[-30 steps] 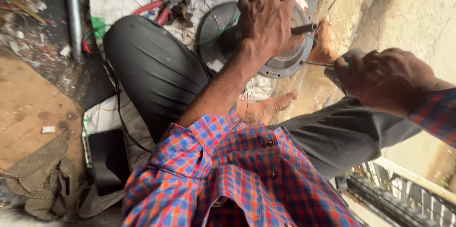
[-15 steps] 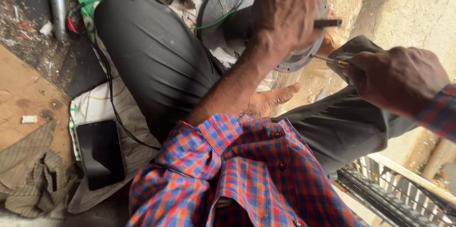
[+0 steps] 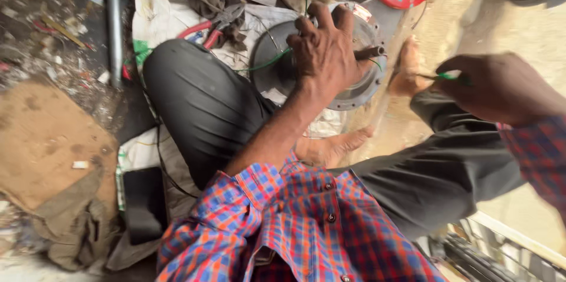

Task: The person disassembles a fan motor housing by removing screws, then reassembles it by aligning the parts and securing them with a screwdriver and pliers.

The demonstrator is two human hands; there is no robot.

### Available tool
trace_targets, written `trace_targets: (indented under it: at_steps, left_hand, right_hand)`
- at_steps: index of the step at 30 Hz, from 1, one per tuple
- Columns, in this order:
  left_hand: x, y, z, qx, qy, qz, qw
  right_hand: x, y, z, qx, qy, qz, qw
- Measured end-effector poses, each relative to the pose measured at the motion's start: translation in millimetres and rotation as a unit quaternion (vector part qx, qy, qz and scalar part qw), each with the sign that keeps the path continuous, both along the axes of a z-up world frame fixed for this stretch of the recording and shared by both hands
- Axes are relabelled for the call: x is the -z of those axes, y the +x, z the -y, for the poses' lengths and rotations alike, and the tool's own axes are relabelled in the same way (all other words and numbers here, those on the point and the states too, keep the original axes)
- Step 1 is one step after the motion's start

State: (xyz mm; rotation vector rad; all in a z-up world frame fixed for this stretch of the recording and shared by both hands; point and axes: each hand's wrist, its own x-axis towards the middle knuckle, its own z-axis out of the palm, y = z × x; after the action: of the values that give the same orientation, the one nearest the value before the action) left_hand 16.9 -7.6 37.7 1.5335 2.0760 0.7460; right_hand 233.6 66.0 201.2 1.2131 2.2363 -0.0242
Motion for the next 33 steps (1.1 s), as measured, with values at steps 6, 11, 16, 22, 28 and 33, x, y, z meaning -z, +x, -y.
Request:
trace_targets:
  at_steps: [6,11,16,22,28,33]
  left_hand:
    - [-20.0,-11.4,10.3,0.028,-0.126,0.017,0.991]
    - [7.9,-14.4,-4.1,0.01,0.016,-0.03,0.999]
    - [21.5,-26.4,-44.9,0.24,0.12,-0.056,0.962]
    - [9.3,6.4,-3.0,0.021,0.008,-0.024,0.999]
    - [34.4,3.0,-21.3,0.078,0.164,-0.199,0.963]
    - [43.5,2.8,-17.0,0.115,0.121,-0.088,0.982]
  right_hand:
    - [37.9,96.6,40.3,0.058,0.076,-0.342,0.935]
    - [45.4,108.9,94.6,0.258,0.101,-0.556,0.784]
    - [37.5,49.7,107.0,0.221,0.045,-0.762,0.607]
    - [39.0,25.1,117.0,0.183,0.069,-0.715,0.672]
    - [58.4,20.4,119.0,0.05,0.109,-0.597,0.793]
    - [56.7,15.3,117.1,0.015,0.087,-0.578,0.811]
